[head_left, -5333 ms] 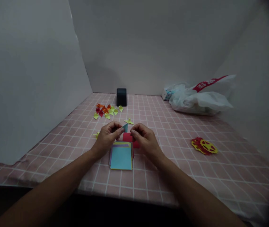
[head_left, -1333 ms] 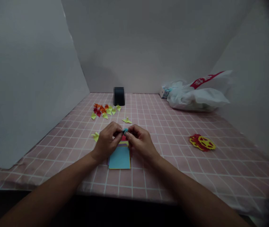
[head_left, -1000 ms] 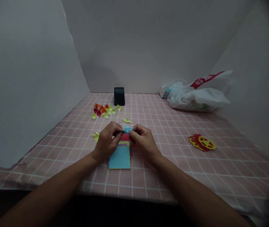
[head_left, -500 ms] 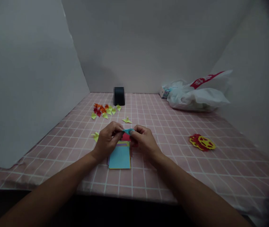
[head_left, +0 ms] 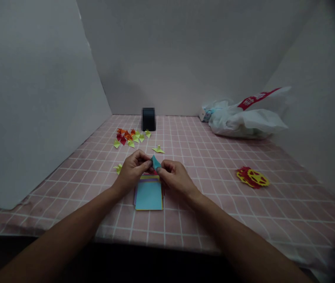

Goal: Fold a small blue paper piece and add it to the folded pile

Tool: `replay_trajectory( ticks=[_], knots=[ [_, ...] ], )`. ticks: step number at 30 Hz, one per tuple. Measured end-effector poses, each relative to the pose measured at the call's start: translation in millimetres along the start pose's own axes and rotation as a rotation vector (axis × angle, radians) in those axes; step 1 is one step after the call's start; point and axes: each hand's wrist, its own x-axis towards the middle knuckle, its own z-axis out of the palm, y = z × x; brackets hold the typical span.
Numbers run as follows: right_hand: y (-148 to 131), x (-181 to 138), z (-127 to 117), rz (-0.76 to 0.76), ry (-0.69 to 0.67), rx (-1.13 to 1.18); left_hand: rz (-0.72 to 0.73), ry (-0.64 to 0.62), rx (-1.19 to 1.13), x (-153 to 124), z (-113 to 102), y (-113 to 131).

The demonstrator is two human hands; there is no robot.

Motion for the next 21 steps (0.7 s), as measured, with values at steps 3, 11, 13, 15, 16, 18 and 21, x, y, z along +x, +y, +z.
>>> replay_trajectory(
  ticks=[3, 11, 13, 15, 16, 18, 21],
  knots=[
    [-1.0, 0.9, -0.7, -0.104, 0.07, -0.183, -0.022, -0.017, -0.016, 0.9, -0.8, -2.0],
    [-0.4, 0.6, -1.3, -0.096, 0.056, -0.205, -0.121, -0.078, -0.007, -1.1, 0.5, 1.2],
    [0.0, 0.1, -0.4, -0.113, 0.041, -0.211, -0.121, -0.081, 0.003, -1.2, 1.0, 1.8],
    [0.1, -0.6, 0.6, -0.135, 0.039, -0.222, -0.118, -0.082, 0.016, -1.2, 1.4, 2.0],
    [0.1, -1.1, 1.0, -0.145, 0.039, -0.229, -0.115, -0.082, 0.025, -1.3, 1.7, 2.2],
    [0.2, -2.0, 1.7, -0.162, 0.038, -0.236, -0.104, -0.084, 0.05, -1.5, 2.0, 2.9],
    [0.0, -3.2, 2.1, -0.173, 0.023, -0.233, -0.073, -0.088, 0.081, -2.0, 2.1, 3.9]
  ],
)
